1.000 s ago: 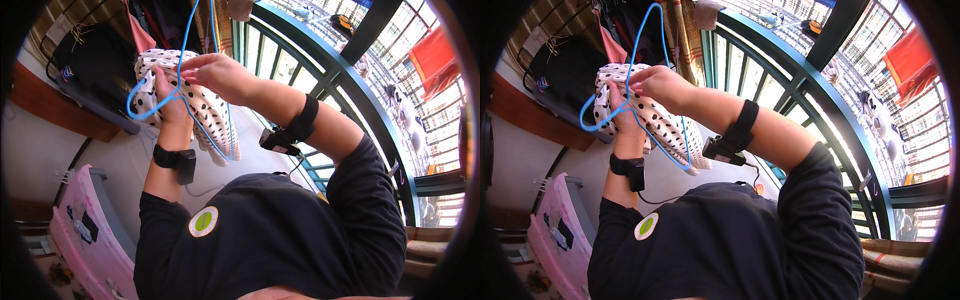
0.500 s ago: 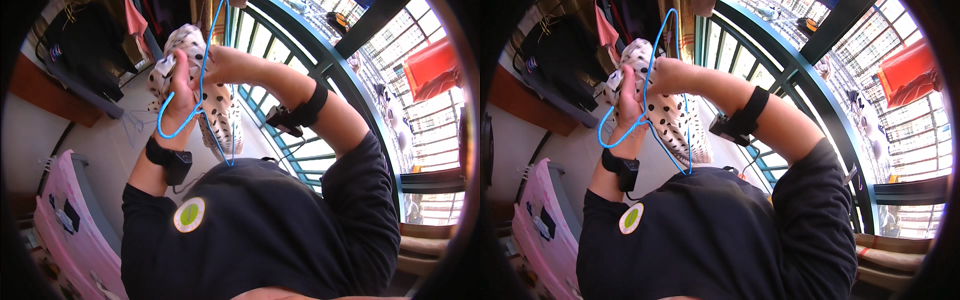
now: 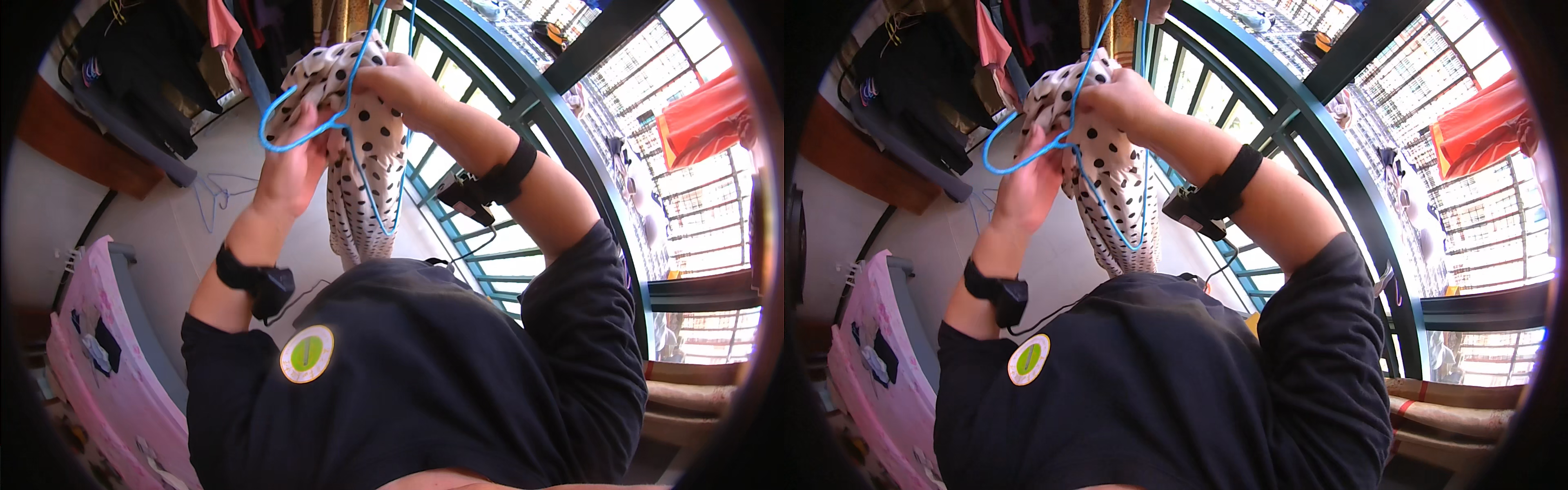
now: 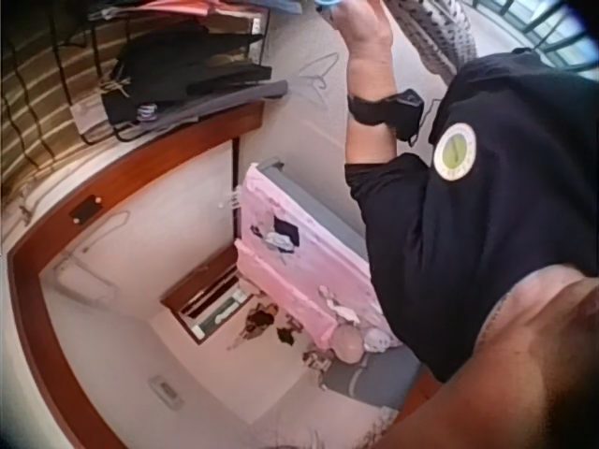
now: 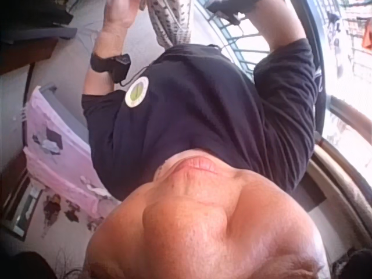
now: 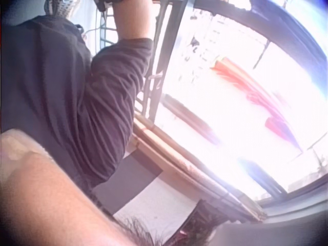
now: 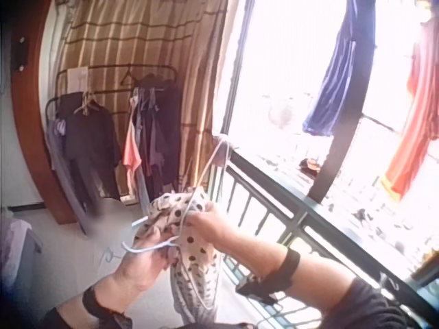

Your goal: The person places a red shirt, a blue shirt, and a white shirt on hangers and uses a reaching pole to hang them on a high rail, then begins preparing a polka-dot garment on another hanger.

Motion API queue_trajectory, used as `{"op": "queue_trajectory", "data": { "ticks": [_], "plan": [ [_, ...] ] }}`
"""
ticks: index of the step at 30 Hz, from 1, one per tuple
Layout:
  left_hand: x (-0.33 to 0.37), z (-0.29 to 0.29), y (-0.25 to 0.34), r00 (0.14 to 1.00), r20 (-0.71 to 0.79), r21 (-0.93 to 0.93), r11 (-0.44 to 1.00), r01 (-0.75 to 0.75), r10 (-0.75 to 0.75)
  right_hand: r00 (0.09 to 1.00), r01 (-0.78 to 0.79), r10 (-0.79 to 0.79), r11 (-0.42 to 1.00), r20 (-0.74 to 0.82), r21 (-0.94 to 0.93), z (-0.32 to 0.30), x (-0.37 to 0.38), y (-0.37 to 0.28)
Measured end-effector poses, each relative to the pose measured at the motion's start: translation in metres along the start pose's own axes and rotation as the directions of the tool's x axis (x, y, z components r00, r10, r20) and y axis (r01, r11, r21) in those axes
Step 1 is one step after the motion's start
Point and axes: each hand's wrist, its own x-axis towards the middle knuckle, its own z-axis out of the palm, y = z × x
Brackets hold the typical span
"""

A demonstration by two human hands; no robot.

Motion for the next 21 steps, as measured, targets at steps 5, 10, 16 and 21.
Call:
{"op": "queue_trajectory", "data": {
  "ticks": [5,10,16,21],
  "plan": [
    [-0.027,0.01,-0.021,0.936,-0.044,0.607,0.753,-0.253,0.35,0.997,0.049,-0.043,0.992,-0.057,0.113,-0.001,0.012,0.01],
    [0.005,-0.003,-0.02,0.809,0.034,0.825,0.44,-0.355,0.587,0.999,0.046,-0.046,0.996,-0.005,0.07,0.009,-0.003,0.007],
    [0.009,-0.016,0.021,0.931,-0.334,0.457,0.889,0.023,0.148,0.975,0.044,-0.104,0.955,0.195,0.293,-0.011,-0.02,0.006],
    [0.018,-0.032,0.007,0.92,-0.348,0.099,0.969,0.228,-0.181,0.843,0.336,-0.484,0.814,0.234,0.474,-0.011,-0.038,-0.02]
  ]
}}
